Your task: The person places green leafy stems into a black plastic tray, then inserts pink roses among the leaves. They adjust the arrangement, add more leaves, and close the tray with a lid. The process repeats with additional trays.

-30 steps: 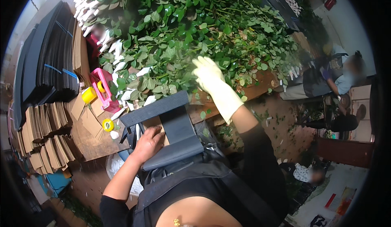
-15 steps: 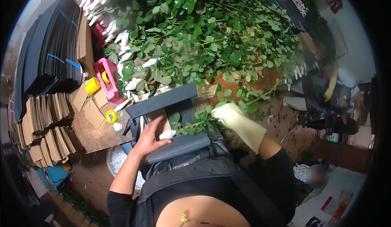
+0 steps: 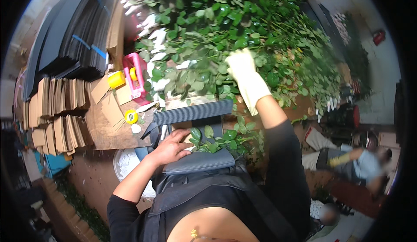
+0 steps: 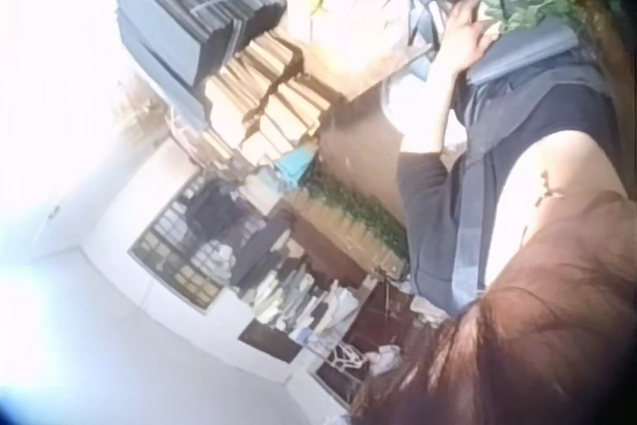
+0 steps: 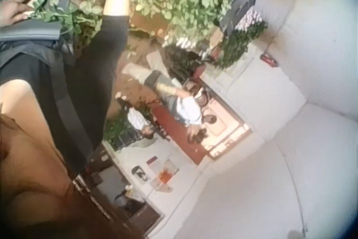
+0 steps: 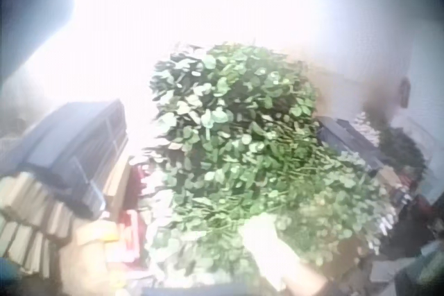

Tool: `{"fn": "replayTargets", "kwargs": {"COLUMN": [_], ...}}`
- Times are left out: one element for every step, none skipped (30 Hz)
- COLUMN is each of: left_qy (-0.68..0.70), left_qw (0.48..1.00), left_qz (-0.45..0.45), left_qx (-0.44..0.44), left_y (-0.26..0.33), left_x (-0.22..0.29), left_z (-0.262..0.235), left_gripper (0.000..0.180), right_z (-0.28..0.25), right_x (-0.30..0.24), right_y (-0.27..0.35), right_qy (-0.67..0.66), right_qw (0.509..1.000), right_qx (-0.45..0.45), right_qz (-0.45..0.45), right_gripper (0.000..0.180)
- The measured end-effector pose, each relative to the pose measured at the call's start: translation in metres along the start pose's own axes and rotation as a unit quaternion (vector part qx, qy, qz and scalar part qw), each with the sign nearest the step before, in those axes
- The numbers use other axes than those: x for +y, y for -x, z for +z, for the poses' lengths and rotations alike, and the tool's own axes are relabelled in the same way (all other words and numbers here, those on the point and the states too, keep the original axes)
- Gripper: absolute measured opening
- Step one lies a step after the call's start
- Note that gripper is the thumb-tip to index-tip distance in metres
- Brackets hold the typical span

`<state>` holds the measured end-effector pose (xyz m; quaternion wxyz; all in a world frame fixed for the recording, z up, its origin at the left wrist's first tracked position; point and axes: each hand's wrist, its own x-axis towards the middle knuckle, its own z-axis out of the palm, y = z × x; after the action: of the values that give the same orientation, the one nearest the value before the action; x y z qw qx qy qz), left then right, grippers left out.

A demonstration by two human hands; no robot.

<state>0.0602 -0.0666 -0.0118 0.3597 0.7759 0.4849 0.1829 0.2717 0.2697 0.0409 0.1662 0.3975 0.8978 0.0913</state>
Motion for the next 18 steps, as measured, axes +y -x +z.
{"fn": "replayTargets", "kwargs": {"left_qy": [-0.006,0.003,0.012,0.004,-0.002,0.000,0.002,0.005,0.007,-0.002,-0.010,-0.001,-0.012,-0.015,-0.018,-0.024,-0.026,-0.004], "left_qw": [1.000,1.000,1.000,1.000,1.000,1.000,1.000,1.000,1.000,1.000,1.000,1.000,1.000,1.000,0.999,0.999,0.999,1.000], "left_qz": [0.005,0.005,0.005,0.011,0.015,0.015,0.010,0.010,0.010,0.013,0.016,0.020,0.017,0.024,0.033,0.029,0.022,0.007], "left_qx": [0.001,0.005,0.008,0.009,0.010,0.007,0.007,0.010,0.013,0.009,0.005,0.010,0.009,0.008,0.006,0.009,0.007,0.003], "left_y": [0.000,0.001,0.001,-0.001,-0.001,-0.001,0.001,0.004,0.007,0.007,0.004,0.001,-0.005,-0.004,-0.001,-0.002,0.000,-0.002], "left_x": [-0.001,-0.001,-0.002,-0.004,-0.005,-0.006,-0.006,-0.006,-0.005,-0.005,-0.007,-0.007,-0.005,-0.005,-0.006,-0.007,-0.006,-0.004], "left_z": [0.001,0.002,0.003,0.005,0.006,0.007,0.008,0.008,0.008,0.008,0.007,0.008,0.002,0.004,0.005,0.004,0.006,0.005], "left_gripper": [0.033,0.034,0.034,0.034,0.035,0.035,0.035,0.035,0.035,0.035,0.035,0.035,0.034,0.034,0.034,0.034,0.033,0.033], "right_z": [-0.018,-0.034,-0.041,-0.039,-0.032,-0.011,-0.018,-0.027,-0.036,-0.045,-0.046,-0.049,-0.053,-0.057,-0.056,-0.055,-0.048,-0.046], "right_x": [0.004,0.005,0.006,0.016,0.028,0.041,0.044,0.045,0.044,0.039,0.045,0.050,0.057,0.060,0.055,0.053,0.052,0.057], "right_y": [-0.001,0.009,0.013,0.018,0.023,0.027,0.033,0.040,0.049,0.063,0.066,0.070,0.072,0.069,0.074,0.068,0.062,0.055], "right_qy": [0.009,0.011,0.015,0.019,0.022,-0.121,-0.295,-0.266,-0.232,-0.312,-0.309,-0.320,-0.330,-0.266,-0.271,-0.243,-0.215,-0.189], "right_qw": [1.000,0.993,0.982,0.978,0.970,0.969,0.948,0.931,0.894,0.863,0.851,0.884,0.906,0.916,0.898,0.874,0.847,0.917], "right_qx": [0.020,0.104,0.181,0.209,0.234,0.206,0.113,0.249,0.380,0.396,0.422,0.341,0.263,0.300,0.347,0.420,0.484,0.352], "right_qz": [0.021,0.048,0.053,0.000,-0.055,-0.066,0.037,-0.006,-0.049,-0.035,-0.050,-0.012,0.032,0.009,0.021,-0.013,-0.046,0.006], "right_gripper": [0.027,0.025,0.024,0.025,0.025,0.027,0.030,0.029,0.028,0.026,0.024,0.025,0.025,0.027,0.027,0.028,0.028,0.030]}}
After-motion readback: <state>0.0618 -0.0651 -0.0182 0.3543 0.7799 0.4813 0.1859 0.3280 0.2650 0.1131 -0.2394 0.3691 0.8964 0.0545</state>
